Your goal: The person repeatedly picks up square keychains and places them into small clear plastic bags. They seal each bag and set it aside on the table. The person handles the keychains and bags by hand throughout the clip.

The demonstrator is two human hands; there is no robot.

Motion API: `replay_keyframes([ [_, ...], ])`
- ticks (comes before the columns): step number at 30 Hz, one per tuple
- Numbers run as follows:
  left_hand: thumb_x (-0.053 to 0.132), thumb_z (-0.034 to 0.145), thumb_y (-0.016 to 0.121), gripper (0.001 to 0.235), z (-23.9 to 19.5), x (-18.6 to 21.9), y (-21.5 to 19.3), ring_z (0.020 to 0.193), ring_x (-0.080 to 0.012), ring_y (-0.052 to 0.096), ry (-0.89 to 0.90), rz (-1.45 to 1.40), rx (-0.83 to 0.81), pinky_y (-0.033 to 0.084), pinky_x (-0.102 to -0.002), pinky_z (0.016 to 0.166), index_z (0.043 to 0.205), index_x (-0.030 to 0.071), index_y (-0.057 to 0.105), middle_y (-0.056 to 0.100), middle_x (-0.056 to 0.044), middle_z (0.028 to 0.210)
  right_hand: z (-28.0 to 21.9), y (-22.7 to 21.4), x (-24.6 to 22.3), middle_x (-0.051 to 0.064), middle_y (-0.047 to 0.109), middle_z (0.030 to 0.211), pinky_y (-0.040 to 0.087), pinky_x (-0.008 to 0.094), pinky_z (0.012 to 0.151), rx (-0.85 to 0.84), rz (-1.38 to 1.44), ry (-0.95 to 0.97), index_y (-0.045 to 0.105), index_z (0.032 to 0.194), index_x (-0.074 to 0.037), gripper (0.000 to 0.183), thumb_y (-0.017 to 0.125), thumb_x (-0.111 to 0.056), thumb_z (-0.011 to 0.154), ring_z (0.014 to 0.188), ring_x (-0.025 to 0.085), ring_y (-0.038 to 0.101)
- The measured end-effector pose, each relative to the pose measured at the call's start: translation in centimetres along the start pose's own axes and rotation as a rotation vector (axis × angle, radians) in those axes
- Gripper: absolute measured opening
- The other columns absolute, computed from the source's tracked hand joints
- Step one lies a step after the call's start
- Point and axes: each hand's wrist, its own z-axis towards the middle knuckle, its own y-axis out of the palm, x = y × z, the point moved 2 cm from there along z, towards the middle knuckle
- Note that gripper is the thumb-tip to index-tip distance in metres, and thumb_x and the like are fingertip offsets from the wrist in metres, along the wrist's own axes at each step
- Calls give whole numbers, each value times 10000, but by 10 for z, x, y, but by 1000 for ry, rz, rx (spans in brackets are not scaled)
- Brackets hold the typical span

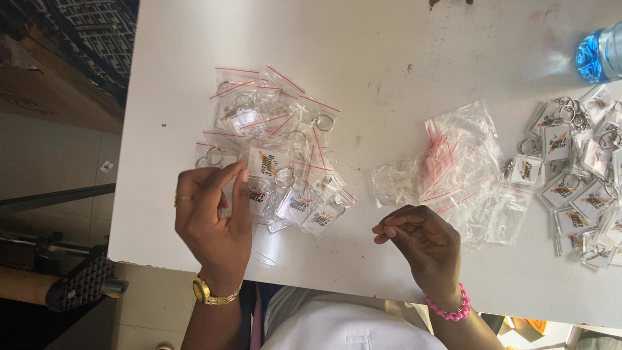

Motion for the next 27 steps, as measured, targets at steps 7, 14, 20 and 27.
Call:
replay_keyframes([
  [7, 127, 993, 661, 160, -27, 36, 19, 592, -137, 498, 129, -145, -152, 452, -295, 571, 1140, 116, 723, 695, -39, 953, -3, -8, -12, 182, 737, 848, 694, 333, 661, -9, -30, -50, 651, 949, 22, 29, 650, 6, 925, 706, 267, 748],
  [14, 97, 1019, 648, 180, -41, 84, 62, 843, -229, 688, 362, -281, -485, 549, -342, 727, 1193, 53, 654, 699, -71, 968, -2, -55, -35, 137, 752, 974, 574, 321, 903, 170, -467, -265, 694, 965, 5, 23, 697, 26, 958, 923, 233, 726],
  [20, 166, 1028, 647, 259, -47, 99, 81, 801, -184, 664, 370, -137, -619, 510, -329, 613, 1271, 80, 621, 656, -37, 941, -11, -135, -37, 283, 634, 1193, 630, 386, 914, 436, -703, -365, 642, 1126, 127, 182, 751, 238, 1031, 1121, 346, 670],
  [27, 229, 1032, 692, 299, -53, 139, 117, 877, -268, 609, 502, 251, -501, 542, -381, 704, 1265, 63, 603, 593, -110, 1194, -17, -140, -27, 194, 718, 1087, 557, 389, 960, 320, -763, -358, 696, 1033, 47, 117, 766, 112, 967, 1045, 306, 704],
])
